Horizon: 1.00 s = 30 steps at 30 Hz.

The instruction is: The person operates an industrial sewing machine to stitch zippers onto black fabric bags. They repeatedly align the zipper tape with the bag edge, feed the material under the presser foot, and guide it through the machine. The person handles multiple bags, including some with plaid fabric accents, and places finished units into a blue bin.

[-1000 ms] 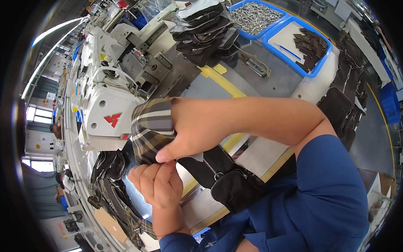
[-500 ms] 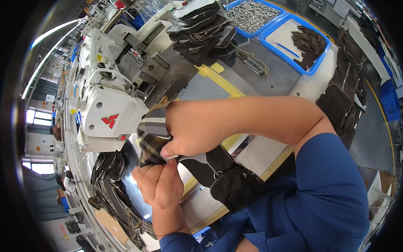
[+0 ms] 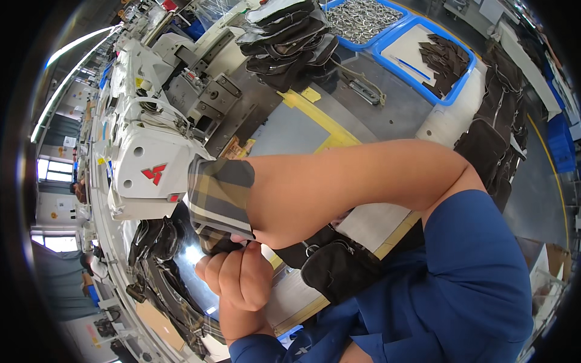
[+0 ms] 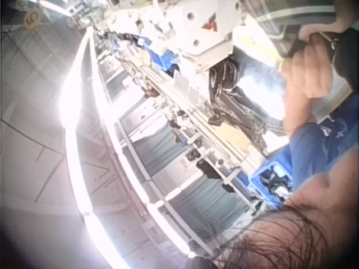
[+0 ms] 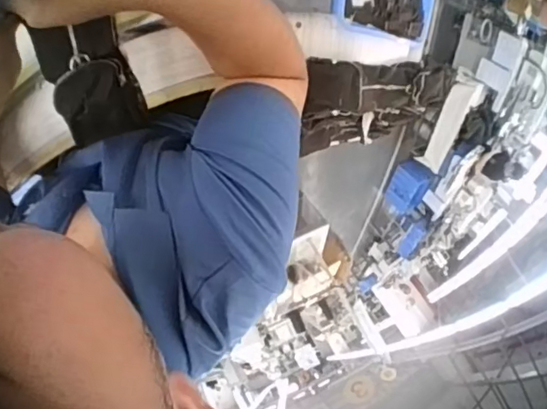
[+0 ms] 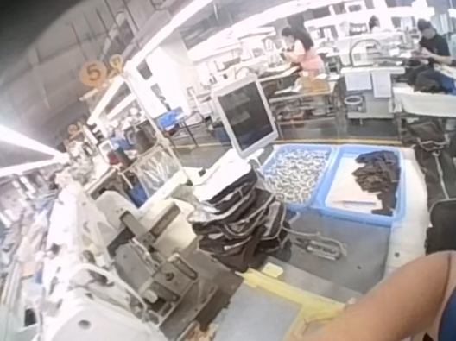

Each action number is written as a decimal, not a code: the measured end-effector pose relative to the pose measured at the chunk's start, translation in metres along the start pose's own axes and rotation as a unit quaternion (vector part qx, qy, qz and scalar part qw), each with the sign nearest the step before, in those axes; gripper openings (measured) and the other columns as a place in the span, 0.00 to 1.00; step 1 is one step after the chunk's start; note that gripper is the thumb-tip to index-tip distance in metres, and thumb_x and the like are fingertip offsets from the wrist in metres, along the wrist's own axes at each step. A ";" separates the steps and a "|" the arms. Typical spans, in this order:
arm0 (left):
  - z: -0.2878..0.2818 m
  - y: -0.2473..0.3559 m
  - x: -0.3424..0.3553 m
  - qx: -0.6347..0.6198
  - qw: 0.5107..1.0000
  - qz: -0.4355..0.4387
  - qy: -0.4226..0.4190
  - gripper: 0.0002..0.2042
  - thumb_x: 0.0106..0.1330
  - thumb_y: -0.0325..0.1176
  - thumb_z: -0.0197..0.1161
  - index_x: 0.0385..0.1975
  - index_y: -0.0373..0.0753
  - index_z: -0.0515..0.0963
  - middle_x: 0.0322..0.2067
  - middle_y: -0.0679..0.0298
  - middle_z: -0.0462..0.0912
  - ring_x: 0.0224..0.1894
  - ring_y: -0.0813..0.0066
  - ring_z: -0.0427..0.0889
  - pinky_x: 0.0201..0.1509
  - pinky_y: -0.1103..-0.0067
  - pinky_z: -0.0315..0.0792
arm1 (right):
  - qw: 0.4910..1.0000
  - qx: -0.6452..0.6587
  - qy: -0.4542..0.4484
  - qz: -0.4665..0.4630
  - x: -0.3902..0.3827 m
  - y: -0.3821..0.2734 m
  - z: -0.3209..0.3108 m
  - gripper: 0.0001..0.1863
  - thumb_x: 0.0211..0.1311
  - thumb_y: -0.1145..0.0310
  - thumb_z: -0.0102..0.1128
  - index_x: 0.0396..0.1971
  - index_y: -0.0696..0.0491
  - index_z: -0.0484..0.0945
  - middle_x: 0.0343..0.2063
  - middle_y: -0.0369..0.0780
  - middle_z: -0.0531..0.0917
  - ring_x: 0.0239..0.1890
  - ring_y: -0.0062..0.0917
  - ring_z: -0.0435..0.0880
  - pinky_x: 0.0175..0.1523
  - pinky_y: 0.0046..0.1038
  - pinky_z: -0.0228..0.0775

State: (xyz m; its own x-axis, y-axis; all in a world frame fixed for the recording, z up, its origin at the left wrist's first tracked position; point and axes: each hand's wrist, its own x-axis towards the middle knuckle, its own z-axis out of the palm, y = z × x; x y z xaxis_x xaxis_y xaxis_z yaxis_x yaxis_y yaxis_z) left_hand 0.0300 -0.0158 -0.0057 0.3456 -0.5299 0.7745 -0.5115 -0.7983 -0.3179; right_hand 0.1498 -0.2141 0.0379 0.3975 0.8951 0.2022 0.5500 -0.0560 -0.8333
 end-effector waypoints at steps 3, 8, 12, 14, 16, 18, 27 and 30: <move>0.000 -0.002 -0.001 0.000 1.000 0.017 -0.015 0.08 0.57 0.26 0.73 0.37 0.39 0.85 0.33 0.68 0.78 0.33 0.73 0.73 0.38 0.74 0.62 | 0.997 -0.046 0.009 0.069 0.002 0.005 0.004 0.12 0.61 0.67 0.67 0.41 0.58 0.81 0.30 0.49 0.86 0.35 0.44 0.86 0.44 0.43 0.78; -0.022 -0.003 -0.003 0.048 0.995 0.049 -0.068 0.10 0.59 0.27 0.72 0.40 0.42 0.85 0.34 0.69 0.77 0.38 0.73 0.74 0.40 0.74 0.65 | 0.970 0.106 -0.057 0.210 0.015 -0.015 -0.014 0.22 0.65 0.57 0.71 0.54 0.52 0.80 0.47 0.46 0.86 0.48 0.41 0.86 0.53 0.38 0.78; -0.025 -0.004 -0.005 0.074 0.992 0.078 -0.060 0.09 0.60 0.26 0.71 0.40 0.42 0.86 0.34 0.69 0.77 0.45 0.72 0.78 0.42 0.74 0.70 | 0.994 0.065 0.051 0.067 0.009 0.002 0.007 0.16 0.60 0.60 0.66 0.35 0.59 0.83 0.32 0.54 0.87 0.39 0.52 0.85 0.45 0.44 0.77; -0.026 -0.004 -0.003 0.038 0.995 0.066 -0.072 0.09 0.59 0.24 0.71 0.40 0.40 0.86 0.33 0.68 0.78 0.48 0.71 0.80 0.43 0.74 0.71 | 0.993 0.072 0.079 0.057 0.007 -0.004 0.006 0.16 0.59 0.60 0.66 0.35 0.60 0.83 0.31 0.55 0.86 0.38 0.54 0.85 0.45 0.45 0.77; -0.028 -0.004 -0.001 -0.031 0.994 0.042 -0.096 0.09 0.59 0.22 0.70 0.40 0.37 0.85 0.32 0.66 0.78 0.50 0.69 0.82 0.43 0.74 0.73 | 0.992 0.034 0.010 0.120 0.010 -0.008 0.000 0.18 0.63 0.59 0.68 0.46 0.55 0.81 0.42 0.50 0.86 0.44 0.48 0.85 0.50 0.42 0.77; -0.021 -0.005 0.000 -0.068 0.994 0.022 -0.078 0.10 0.57 0.19 0.70 0.39 0.33 0.85 0.32 0.64 0.79 0.48 0.66 0.84 0.41 0.73 0.73 | 0.992 0.013 -0.011 0.129 0.011 -0.005 0.000 0.19 0.66 0.59 0.69 0.51 0.54 0.80 0.47 0.48 0.86 0.46 0.46 0.85 0.52 0.41 0.77; -0.021 -0.017 0.007 -0.132 0.988 -0.078 -0.034 0.15 0.53 0.14 0.69 0.42 0.26 0.81 0.26 0.58 0.84 0.42 0.59 0.86 0.39 0.69 0.76 | 0.966 0.213 0.136 0.053 0.013 -0.010 -0.002 0.38 0.57 0.71 0.71 0.68 0.56 0.65 0.27 0.48 0.83 0.31 0.38 0.84 0.39 0.37 0.75; -0.024 -0.022 0.004 -0.142 0.985 -0.089 -0.030 0.16 0.53 0.14 0.68 0.43 0.26 0.80 0.26 0.57 0.84 0.43 0.58 0.86 0.40 0.68 0.77 | 0.983 0.156 0.093 0.022 0.010 -0.016 -0.010 0.38 0.56 0.75 0.72 0.68 0.53 0.68 0.31 0.42 0.86 0.35 0.32 0.85 0.41 0.34 0.76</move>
State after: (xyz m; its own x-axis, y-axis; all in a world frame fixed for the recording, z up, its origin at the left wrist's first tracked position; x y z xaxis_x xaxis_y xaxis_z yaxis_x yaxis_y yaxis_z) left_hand 0.0238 0.0063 0.0168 0.4915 -0.4114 0.7676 -0.6349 -0.7726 -0.0076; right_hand 0.1520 -0.2088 0.0584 0.5592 0.7968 0.2290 0.2895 0.0712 -0.9545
